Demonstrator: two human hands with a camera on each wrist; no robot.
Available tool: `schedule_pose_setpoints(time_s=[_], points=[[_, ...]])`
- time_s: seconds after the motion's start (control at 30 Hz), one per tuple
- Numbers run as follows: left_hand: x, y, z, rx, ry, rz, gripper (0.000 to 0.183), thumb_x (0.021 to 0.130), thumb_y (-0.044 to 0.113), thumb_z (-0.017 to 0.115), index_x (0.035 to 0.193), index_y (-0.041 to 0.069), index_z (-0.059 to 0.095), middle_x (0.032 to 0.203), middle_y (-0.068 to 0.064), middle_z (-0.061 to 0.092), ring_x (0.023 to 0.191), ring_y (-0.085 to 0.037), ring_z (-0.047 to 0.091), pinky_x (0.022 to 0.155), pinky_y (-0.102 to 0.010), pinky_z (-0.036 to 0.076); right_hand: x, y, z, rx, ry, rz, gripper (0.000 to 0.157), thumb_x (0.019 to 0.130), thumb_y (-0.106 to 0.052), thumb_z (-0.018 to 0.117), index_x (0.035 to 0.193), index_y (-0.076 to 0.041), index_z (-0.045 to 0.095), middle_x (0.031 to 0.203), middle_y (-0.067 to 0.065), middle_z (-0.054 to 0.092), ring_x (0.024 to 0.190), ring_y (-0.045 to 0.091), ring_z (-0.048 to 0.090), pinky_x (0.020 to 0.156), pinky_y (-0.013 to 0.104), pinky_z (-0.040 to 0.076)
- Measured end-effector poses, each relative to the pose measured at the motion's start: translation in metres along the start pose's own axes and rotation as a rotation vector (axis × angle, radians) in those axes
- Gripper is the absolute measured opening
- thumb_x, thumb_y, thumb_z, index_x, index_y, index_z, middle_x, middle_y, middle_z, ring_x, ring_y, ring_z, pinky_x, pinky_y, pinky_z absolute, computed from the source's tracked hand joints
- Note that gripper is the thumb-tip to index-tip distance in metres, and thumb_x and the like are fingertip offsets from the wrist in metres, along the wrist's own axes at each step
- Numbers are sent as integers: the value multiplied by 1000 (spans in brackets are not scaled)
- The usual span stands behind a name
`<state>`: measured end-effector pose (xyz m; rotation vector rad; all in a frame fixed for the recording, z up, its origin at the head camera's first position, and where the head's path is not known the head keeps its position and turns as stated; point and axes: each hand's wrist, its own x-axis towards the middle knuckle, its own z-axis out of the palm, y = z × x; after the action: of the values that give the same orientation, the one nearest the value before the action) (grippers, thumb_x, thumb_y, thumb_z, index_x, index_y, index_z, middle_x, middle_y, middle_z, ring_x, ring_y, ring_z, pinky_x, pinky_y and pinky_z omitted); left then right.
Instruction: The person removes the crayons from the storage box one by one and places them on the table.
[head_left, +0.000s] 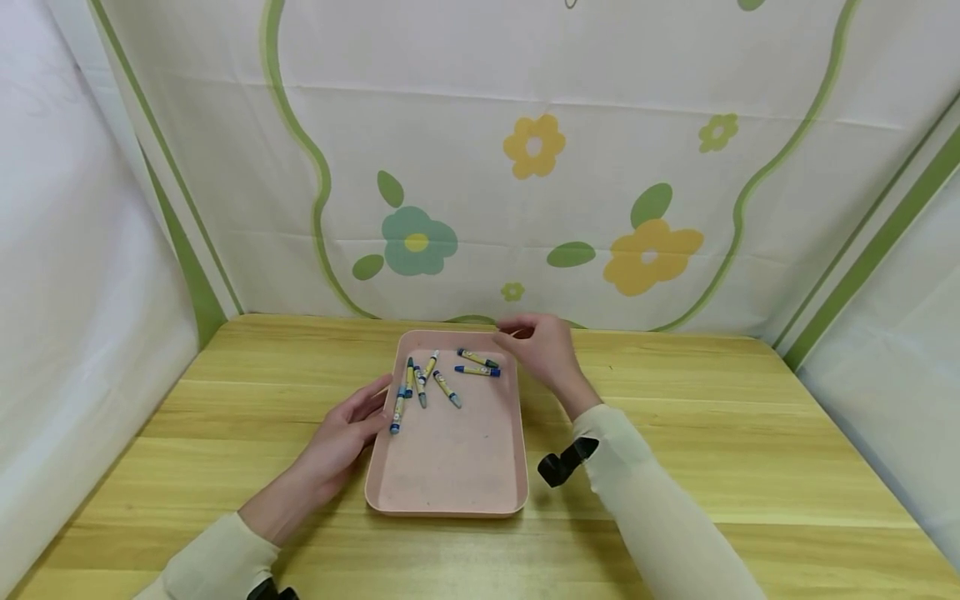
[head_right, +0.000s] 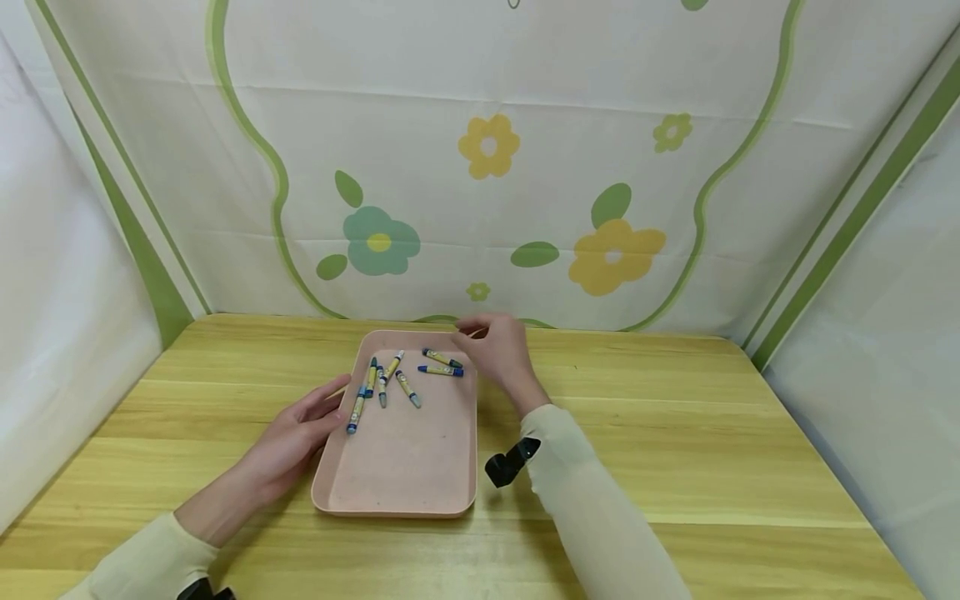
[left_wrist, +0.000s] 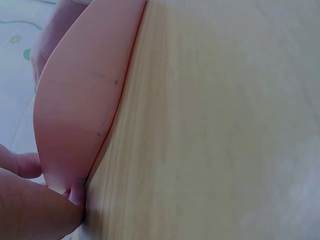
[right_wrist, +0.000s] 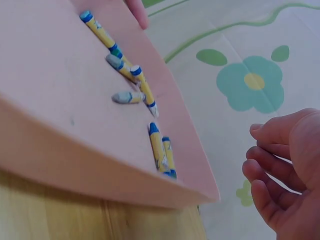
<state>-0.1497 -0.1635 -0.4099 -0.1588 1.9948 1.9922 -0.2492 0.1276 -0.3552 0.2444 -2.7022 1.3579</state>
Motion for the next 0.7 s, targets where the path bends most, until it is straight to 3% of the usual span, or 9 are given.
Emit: schedule_pose_setpoints(time_s=[0.4,0.7], points=[[-1,1,0,0,-1,-6,63,110,11,51,169,22,30,177,-14,25,163,-34,28,132,-53,29,4,-22,17,19,-33,26,22,96,-27,80,116,-17,83,109,2,81,97,21,72,79,33,62],[0,0,-1,-6,-11,-5,63,111,11,51,169,23,30,177,-13,25,163,-33,28,132,-53,29,6,-26,31,27,-42,18,20,95,-25,81,114,-18,83,109,0,80,97,20,72,77,32,62]])
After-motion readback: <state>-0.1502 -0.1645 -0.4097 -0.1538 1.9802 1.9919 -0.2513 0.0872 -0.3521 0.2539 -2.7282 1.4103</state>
